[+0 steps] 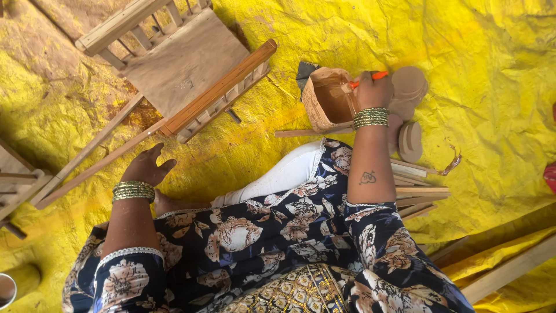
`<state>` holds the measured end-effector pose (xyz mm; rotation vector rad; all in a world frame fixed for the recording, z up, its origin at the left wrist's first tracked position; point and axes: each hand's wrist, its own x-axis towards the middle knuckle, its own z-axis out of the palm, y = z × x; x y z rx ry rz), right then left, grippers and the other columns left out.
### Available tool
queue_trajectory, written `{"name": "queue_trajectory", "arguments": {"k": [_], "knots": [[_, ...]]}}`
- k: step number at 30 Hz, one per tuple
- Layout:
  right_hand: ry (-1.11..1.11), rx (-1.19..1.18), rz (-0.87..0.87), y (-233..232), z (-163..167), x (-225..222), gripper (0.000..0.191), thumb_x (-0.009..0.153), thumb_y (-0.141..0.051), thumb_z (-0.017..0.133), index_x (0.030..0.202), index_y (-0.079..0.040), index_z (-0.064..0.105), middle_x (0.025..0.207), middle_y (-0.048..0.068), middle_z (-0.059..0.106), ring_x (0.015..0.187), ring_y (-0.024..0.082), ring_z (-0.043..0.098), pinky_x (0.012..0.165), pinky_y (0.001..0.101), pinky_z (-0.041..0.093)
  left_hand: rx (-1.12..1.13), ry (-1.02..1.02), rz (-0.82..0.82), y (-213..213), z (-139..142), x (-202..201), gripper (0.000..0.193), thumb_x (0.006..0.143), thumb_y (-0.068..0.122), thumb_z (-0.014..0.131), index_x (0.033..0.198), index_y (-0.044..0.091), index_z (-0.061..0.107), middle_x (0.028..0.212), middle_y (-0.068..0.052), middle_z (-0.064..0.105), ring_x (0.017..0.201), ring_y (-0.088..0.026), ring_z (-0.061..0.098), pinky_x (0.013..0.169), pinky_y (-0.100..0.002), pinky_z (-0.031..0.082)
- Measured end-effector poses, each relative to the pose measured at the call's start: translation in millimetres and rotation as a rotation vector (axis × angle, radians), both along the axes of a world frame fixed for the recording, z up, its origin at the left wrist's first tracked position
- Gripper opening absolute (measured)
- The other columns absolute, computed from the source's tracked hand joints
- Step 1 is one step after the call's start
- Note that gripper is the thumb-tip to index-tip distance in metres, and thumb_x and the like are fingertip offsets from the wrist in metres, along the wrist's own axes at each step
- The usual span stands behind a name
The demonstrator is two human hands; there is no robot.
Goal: The person sits on a yellow tarp on the floor and applies stain to miniature wooden furniture pieces with a brush, dipping the brush into a container of stain and coating the surfaces of small wooden chairs, repositioning and turning the pieces to reach different sides.
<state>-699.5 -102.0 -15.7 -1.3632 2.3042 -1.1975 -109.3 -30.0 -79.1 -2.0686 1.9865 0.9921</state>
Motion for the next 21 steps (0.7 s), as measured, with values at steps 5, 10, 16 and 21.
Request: {"name": "queue_trajectory", "arguments": {"k": [5,10,16,21], "knots": [[-0.472,0.041,0.030,-10,-16,8,0.029,0.089,-0.024,0.059,0.077,0.000,0.069,0.064,0.010,0.071,0.050,0.019,0.065,0.050,0.0326,0.052,-0.029,-0.003,-0.025,-2,-3,0,0.081,0.089,0.058,0.063,0.157,0.019,0.040,0.152,-0.021,0.049,0.141,-0.037,0.046,0.115,-0.047,0.039],[-0.783,0.161,0.180,-16,-23,1,0.030,0.096,-0.027,0.059,0.091,0.001,0.070,0.078,0.011,0.072,0.055,0.014,0.065,0.052,0.0269,0.054,-0.010,0.005,-0.014,-3,-5,0,0.081,0.090,0.058,0.063,0.157,0.019,0.039,0.154,-0.020,0.047,0.143,-0.037,0.044,0.115,-0.047,0.038],[-0.765,0.097,0.146,-10,-20,1,0.025,0.093,-0.024,0.063,0.091,0.000,0.070,0.077,0.009,0.074,0.056,0.014,0.065,0.051,0.0277,0.053,0.031,-0.011,-0.001,-3,-6,-1,0.081,0.091,0.058,0.063,0.158,0.021,0.039,0.155,-0.020,0.046,0.143,-0.037,0.045,0.115,-0.047,0.039],[-0.855,0.142,0.127,-10,-13,2,0.022,0.095,-0.023,0.066,0.091,-0.002,0.068,0.073,0.008,0.071,0.056,0.013,0.063,0.051,0.0257,0.049,0.007,0.026,-0.007,-4,-3,-4,0.081,0.090,0.057,0.063,0.158,0.021,0.038,0.154,-0.019,0.045,0.142,-0.037,0.043,0.114,-0.048,0.038]]}}
